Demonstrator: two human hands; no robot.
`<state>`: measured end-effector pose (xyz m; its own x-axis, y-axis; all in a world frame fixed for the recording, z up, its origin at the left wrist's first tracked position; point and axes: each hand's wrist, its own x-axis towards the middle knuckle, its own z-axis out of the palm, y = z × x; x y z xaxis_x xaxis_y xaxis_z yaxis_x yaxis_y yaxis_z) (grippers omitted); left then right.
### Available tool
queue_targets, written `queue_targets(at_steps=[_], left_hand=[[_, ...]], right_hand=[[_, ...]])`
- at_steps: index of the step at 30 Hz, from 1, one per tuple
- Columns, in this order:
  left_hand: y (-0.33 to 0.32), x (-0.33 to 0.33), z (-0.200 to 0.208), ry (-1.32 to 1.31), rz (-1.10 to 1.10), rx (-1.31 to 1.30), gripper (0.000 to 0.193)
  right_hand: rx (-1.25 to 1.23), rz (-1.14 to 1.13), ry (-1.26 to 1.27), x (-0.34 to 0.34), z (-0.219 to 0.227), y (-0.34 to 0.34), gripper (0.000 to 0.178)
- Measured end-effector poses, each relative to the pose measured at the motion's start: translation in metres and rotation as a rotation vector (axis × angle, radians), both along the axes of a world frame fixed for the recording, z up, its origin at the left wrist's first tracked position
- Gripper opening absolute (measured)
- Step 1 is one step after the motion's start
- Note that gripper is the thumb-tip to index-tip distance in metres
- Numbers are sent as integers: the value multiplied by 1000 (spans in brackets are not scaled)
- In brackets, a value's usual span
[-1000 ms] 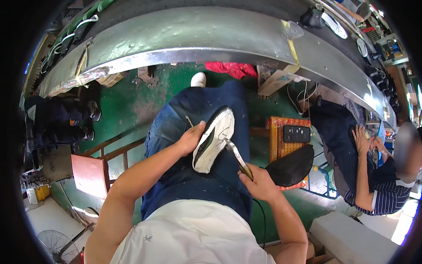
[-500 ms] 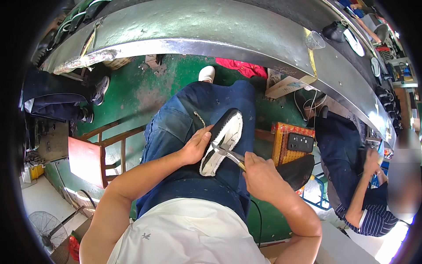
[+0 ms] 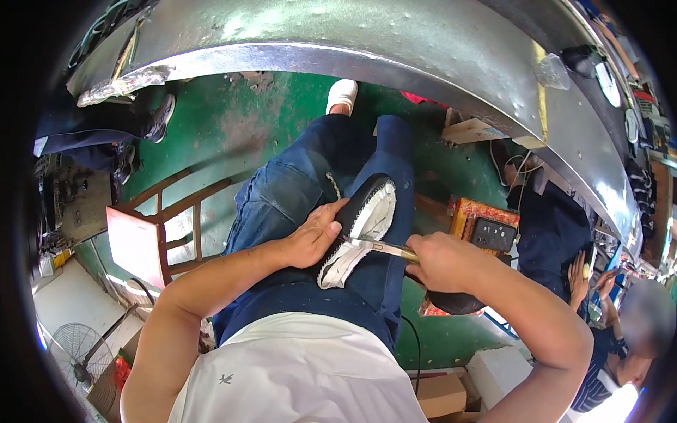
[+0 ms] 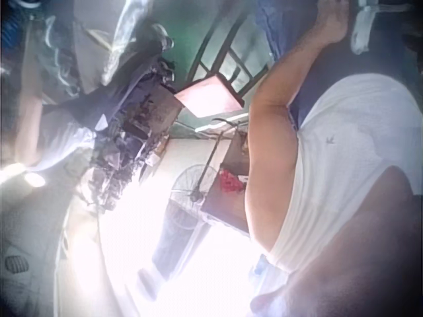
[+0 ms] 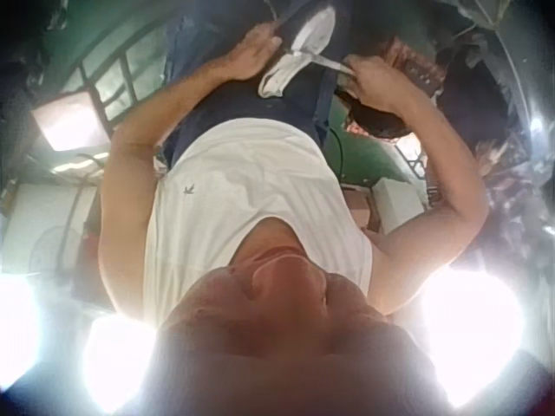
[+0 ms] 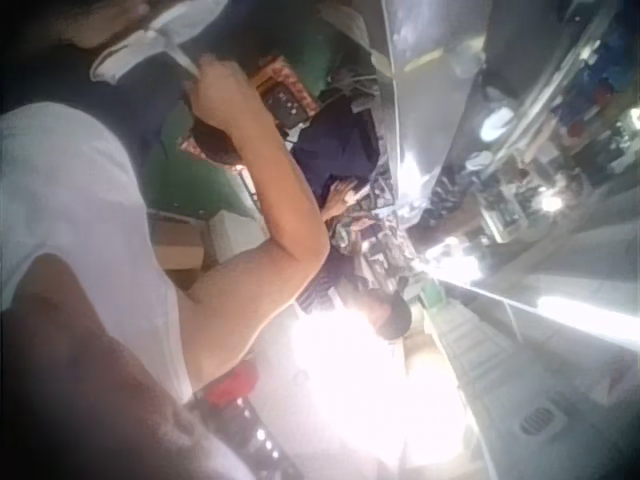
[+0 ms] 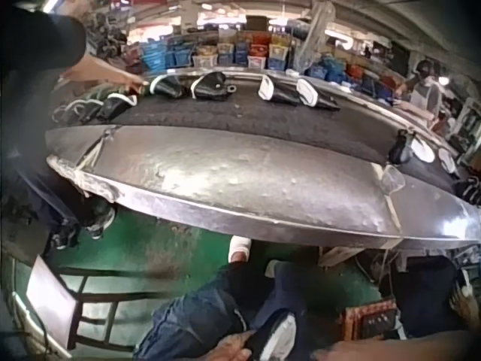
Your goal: Pull and hammer shoe uppers onto lasts using pincers and a hammer on a conveyor assembly line.
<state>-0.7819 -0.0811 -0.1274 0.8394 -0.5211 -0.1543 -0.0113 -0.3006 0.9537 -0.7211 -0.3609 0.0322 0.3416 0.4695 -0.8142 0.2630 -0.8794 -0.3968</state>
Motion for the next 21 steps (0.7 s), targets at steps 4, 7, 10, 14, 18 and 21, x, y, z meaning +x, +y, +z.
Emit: queue_targets(at_steps=[4,7,10,14,18,21], left_hand=[[7,14,-1,58,-88,25,75],[11,23,1,78,-129,34,98],[10,31,3,154,-127,33,110],[3,37,16,213,-89,101,110],[-8,37,28,221,-51,207,110],[-14,39,34,210,-56,218,108]], right_hand=[[249,28,-55,14,-61,-24,34],[464,34,-153,17,-102,-37,40],[635,116,-328,18,-127,-43,44],[708,57,-375,10,-143,-45,45],[589,-276,-306,-37,-119,-43,45],[462,-553,6,-50,-82,-39,53]])
